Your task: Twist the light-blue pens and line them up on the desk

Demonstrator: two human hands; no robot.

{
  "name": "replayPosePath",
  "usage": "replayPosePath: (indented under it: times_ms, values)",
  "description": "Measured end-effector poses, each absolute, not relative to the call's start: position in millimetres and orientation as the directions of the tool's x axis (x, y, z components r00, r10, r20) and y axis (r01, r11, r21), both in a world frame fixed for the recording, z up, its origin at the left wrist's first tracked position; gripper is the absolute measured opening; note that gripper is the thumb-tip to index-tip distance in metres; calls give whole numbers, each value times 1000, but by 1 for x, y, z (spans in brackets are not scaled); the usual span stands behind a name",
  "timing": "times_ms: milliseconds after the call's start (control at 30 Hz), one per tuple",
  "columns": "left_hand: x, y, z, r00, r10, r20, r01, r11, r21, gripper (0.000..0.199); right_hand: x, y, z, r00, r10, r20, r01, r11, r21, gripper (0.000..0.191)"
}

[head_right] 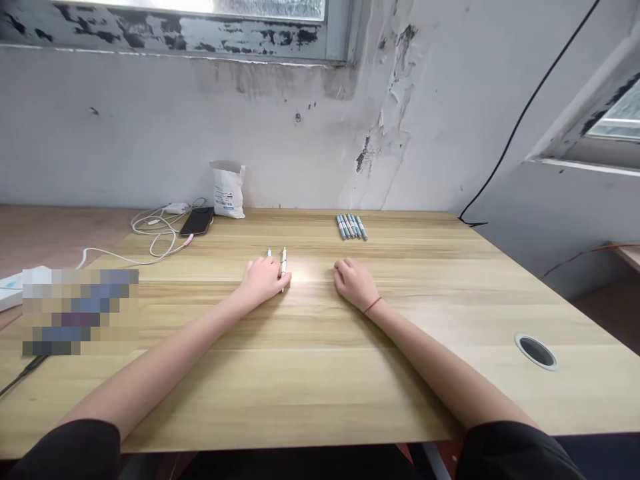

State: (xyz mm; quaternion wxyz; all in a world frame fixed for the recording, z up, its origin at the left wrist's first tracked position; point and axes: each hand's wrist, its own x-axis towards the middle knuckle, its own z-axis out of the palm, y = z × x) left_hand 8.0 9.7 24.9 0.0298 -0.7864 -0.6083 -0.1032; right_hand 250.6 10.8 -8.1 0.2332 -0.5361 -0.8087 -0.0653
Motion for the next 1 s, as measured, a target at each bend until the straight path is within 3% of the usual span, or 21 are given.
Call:
replayPosePath:
  times_ms: [100, 200, 300, 367, 467, 567, 633, 700, 767, 867, 1000]
  values:
    - [19, 10, 31, 235, 941, 245, 945, -280, 167, 29, 224, -12, -2, -418, 797, 436, 804, 548, -231, 20]
    - [27, 3, 34, 201, 934, 295, 790, -333, 515, 32, 203, -26, 5, -437, 804, 402, 676, 589, -442, 21]
    - [34, -11, 32, 205, 945, 255, 458, -323, 828, 30, 192, -33, 12, -421, 844, 333, 526, 526, -668, 28]
    - [36, -19, 28, 249, 936, 249, 320, -323, 891, 30, 191, -34, 14, -403, 861, 310, 476, 486, -733, 32]
    - [31, -23, 25, 255, 924, 287, 287, -355, 890, 29, 200, -32, 13, -380, 871, 310, 524, 479, -704, 33]
    - [14, -14, 25, -25, 871, 491, 467, -424, 776, 52, 213, -27, 7, -363, 871, 330, 663, 490, -566, 27]
    - [2, -6, 25, -44, 686, 726, 670, -519, 531, 60, 219, -25, 3, -351, 869, 349, 751, 484, -450, 22]
    - [-4, -2, 23, 237, 513, 825, 755, -632, 176, 46, 222, -23, -1, -355, 855, 379, 807, 484, -337, 20]
    - [-2, -2, 18, 546, 415, 728, 681, -725, -98, 31, 222, -23, -2, -376, 825, 422, 826, 505, -251, 20]
    - [8, -6, 11, 688, 439, 577, 645, -735, -210, 17, 221, -23, 1, -399, 774, 491, 810, 548, -207, 22]
    - [11, -9, 6, 666, 516, 538, 693, -695, -191, 18, 222, -26, 7, -415, 774, 478, 765, 581, -278, 24]
